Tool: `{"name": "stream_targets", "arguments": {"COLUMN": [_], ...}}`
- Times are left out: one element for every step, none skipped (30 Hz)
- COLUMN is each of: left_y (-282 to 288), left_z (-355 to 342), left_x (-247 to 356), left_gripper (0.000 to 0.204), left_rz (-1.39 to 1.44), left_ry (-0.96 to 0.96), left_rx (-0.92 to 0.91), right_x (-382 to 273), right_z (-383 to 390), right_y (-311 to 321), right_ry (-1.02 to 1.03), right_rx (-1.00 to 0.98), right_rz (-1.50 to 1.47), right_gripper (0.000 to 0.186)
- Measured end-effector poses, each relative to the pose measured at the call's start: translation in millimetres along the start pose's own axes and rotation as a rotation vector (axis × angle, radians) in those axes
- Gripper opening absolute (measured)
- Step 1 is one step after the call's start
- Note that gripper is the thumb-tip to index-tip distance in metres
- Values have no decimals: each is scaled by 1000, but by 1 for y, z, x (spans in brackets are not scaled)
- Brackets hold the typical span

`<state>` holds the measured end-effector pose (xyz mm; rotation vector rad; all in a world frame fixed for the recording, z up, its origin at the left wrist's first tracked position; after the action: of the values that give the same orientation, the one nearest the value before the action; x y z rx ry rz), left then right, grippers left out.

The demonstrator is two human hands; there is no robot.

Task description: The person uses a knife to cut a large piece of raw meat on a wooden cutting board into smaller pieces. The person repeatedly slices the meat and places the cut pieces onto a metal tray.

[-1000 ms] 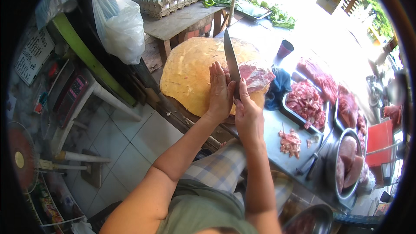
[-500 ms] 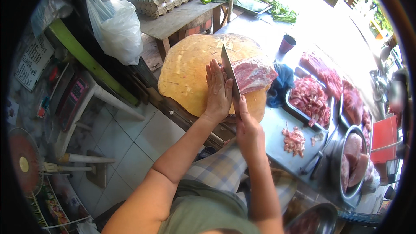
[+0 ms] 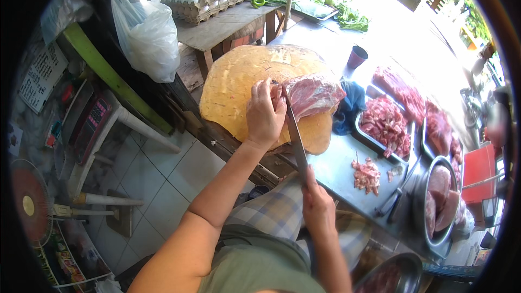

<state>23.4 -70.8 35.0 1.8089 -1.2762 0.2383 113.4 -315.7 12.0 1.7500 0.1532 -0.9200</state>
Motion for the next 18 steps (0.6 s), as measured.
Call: {"name": "stream_targets", "arguments": {"left_y": [8, 8, 6, 6, 2, 0, -2, -3, -4, -7, -7, -8, -10, -12, -12, -13, -12, -12], "left_z": [-5, -7, -8, -9, -7, -7, -8, -8, -9, -7, -8, -8, -6, -5, -5, -4, -5, -4], "left_x": [4, 1, -3, -4, -9, -13, -17, -21, -25, -31, -34, -35, -37, -39, -39, -38, -37, -38], "left_gripper": [28, 24, 19, 15, 12, 9, 6, 7, 8, 8, 6, 7, 7, 7, 7, 8, 8, 9], "left_rz": [98, 186, 276, 362, 413, 459, 521, 563, 624, 670, 632, 696, 755, 814, 838, 863, 898, 891], "left_ry": [-6, 83, 172, 205, 299, 332, 343, 349, 335, 382, 344, 326, 355, 385, 389, 393, 384, 406], "left_rx": [95, 48, 2, -11, -53, -61, -54, -59, -48, -52, -42, -28, -30, -33, -36, -39, -37, -42], "right_x": [2, 1, 0, -3, -9, -15, -23, -33, -43, -52, -60, -69, -75, -81, -85, -86, -86, -86], "right_z": [4, 7, 6, 4, 1, -5, -16, -28, -40, -53, -66, -78, -93, -107, -117, -124, -130, -133], "right_y": [3, 6, 6, 8, 12, 12, 14, 15, 17, 20, 23, 26, 25, 24, 23, 19, 13, 8], "right_ry": [-4, 14, 6, 17, 43, 32, 44, 72, 74, 76, 75, 88, 71, 70, 76, 29, -10, -18], "right_rx": [-6, 15, -2, 7, 44, 25, 30, 42, 45, 68, 90, 122, 107, 100, 99, 53, 11, -21], "right_rz": [-24, -46, -44, -40, -43, -37, -39, -38, -57, -82, -104, -133, -112, -98, -92, -123, -160, -208], "right_gripper": [66, 67, 67, 67, 67, 68, 68, 68, 68, 68, 67, 67, 66, 64, 63, 62, 62, 61]}}
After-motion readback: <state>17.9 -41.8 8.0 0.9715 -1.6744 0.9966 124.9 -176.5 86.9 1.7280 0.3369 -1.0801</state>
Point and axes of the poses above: each hand's wrist, its own z-axis away from the middle knuckle, its own y-axis out of the back of the hand, x = y × z, the point moved 6 cm from there along -z, towards the middle knuckle, and after that the axes turned 13 degrees about -y, right-handed, at the moved point
